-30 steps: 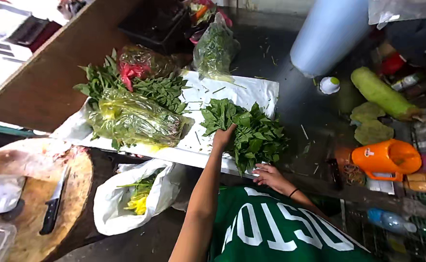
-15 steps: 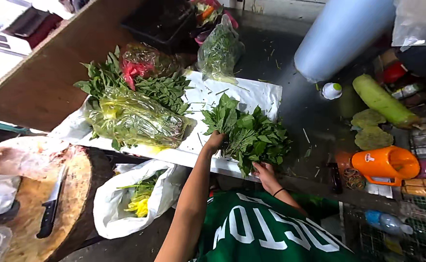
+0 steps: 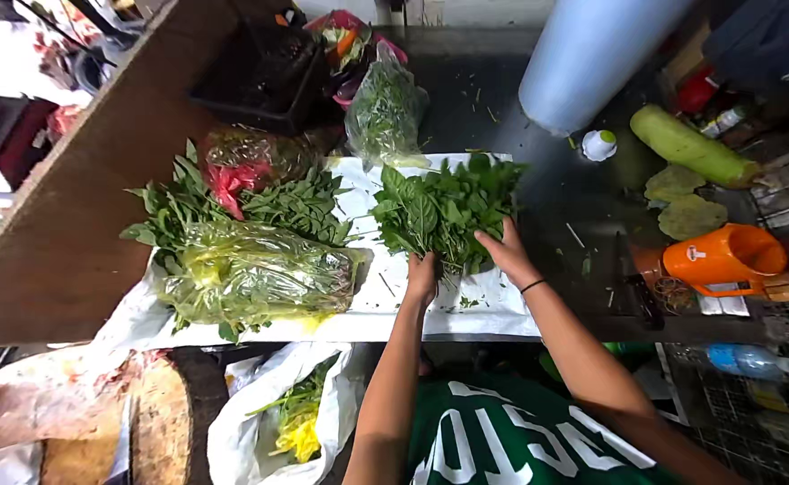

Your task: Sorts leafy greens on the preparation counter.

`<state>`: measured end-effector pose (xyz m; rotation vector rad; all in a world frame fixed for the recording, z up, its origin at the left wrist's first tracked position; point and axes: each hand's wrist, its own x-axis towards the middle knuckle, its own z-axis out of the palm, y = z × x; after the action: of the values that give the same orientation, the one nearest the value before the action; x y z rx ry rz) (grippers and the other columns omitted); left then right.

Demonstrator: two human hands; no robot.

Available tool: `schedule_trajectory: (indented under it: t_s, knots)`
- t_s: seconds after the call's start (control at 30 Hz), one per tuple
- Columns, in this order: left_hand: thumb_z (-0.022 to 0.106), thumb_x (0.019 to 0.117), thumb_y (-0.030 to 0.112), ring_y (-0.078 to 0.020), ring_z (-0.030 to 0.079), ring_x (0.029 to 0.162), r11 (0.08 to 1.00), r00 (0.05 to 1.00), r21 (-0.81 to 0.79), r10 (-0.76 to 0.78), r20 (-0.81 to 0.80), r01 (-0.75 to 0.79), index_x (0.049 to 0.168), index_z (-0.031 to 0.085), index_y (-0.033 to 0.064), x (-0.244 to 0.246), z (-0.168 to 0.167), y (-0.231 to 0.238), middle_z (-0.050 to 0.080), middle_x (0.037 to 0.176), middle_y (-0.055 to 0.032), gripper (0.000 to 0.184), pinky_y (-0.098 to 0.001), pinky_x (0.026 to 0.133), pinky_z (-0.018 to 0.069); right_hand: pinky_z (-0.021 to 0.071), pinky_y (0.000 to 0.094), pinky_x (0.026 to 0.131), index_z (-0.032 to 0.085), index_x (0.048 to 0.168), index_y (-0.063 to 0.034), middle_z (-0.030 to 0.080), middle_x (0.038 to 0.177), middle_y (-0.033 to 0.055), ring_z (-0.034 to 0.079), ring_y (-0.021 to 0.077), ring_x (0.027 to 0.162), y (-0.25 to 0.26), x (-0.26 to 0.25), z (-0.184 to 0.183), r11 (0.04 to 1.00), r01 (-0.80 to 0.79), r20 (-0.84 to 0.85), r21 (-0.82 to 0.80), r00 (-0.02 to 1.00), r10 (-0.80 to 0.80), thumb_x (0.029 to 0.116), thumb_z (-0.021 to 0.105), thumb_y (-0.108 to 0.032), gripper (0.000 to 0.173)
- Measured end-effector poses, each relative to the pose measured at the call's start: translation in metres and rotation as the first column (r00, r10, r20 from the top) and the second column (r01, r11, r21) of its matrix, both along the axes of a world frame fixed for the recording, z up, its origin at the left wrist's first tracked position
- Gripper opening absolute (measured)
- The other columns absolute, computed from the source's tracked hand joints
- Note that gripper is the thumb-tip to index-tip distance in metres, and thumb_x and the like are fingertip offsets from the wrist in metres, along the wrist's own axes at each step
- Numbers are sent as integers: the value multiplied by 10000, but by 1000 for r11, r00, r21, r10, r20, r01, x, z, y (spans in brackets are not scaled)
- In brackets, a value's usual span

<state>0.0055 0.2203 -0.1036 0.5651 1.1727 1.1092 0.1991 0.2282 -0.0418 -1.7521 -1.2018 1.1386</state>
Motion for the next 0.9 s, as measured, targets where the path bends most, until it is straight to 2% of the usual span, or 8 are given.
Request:
schedule_trajectory:
  t_s: [0.1, 0.2, 0.37, 0.47, 0.57, 0.7, 0.83, 0.9]
  knots:
    - [456, 1081, 273, -257, 681, 880, 990, 993, -109, 92, 74, -84, 1392, 452, 75, -20, 1, -3, 665, 1087, -150, 369, -457, 737, 600, 562, 589, 915, 331, 1593, -232, 479, 1549, 137, 583, 368, 1284, 18, -6, 12, 990, -49, -18, 130, 998, 52, 985, 644, -480, 727]
    - [367, 1101, 280, -375, 728, 892, 948, 954, -256, 239, 182, -188, 1403, 429, 23, -57, 3, -19, 679, 1126, -245, 401, -529, 737, 628, 566, 542, 915, 392, 1543, -176, 490, 1536, 134, 614, 343, 1239, -2, -13, 22, 986, -57, 28, 155, 998, 53, 1029, 598, -418, 604]
    - [374, 1091, 191, -345, 734, 836, 907, 945, -343, 303, 124, -245, 1409, 409, 40, -97, 15, -72, 668, 1197, -238, 353, -454, 681, 632, 584, 476, 878, 635, 1217, -28, 686, 1115, 156, 685, 267, 992, -53, -28, -43, 991, -90, 190, 98, 979, 70, 1012, 606, -288, 332]
    - [301, 1109, 174, -219, 685, 621, 929, 964, -316, 241, 116, -194, 1363, 406, 32, -101, 10, -93, 716, 1147, -215, 310, -319, 527, 562, 611, 445, 862, 637, 1278, -39, 707, 1130, 152, 723, 248, 960, -68, -53, -70, 932, -309, -4, -191, 949, 314, 1025, 603, -354, 406]
    - [279, 1097, 144, -111, 496, 445, 939, 959, -296, 232, 160, -178, 1309, 392, 46, -94, -3, -100, 730, 1023, -198, 259, -238, 409, 400, 568, 455, 976, 535, 1421, -16, 679, 1242, 182, 693, 270, 1089, -62, -94, -78, 897, -391, 12, -206, 916, 402, 993, 653, -373, 570]
    - [360, 1058, 106, -92, 419, 414, 944, 953, -250, 259, 160, -215, 1256, 422, 47, -97, -6, -108, 681, 860, -150, 216, -232, 379, 358, 469, 531, 1106, 491, 1442, 25, 611, 1355, 241, 593, 351, 1277, -43, -138, -79, 945, -213, 168, -248, 951, 259, 893, 765, -454, 778]
    - [441, 1008, 88, -100, 392, 407, 954, 947, -191, 266, 183, -231, 1142, 473, 62, -108, 1, -120, 601, 763, -92, 140, -248, 377, 374, 491, 569, 1053, 607, 1325, 11, 676, 1239, 221, 635, 363, 1204, -30, -145, -91, 957, -92, 329, -276, 926, 185, 828, 784, -555, 774]
    - [456, 1002, 89, -99, 381, 410, 956, 946, -171, 269, 179, -240, 1077, 484, 72, -115, 6, -127, 551, 714, -62, 82, -251, 375, 372, 531, 533, 1011, 576, 1358, -2, 683, 1229, 199, 666, 315, 1147, -32, -140, -91, 972, -67, 204, -223, 972, 114, 868, 771, -453, 694]
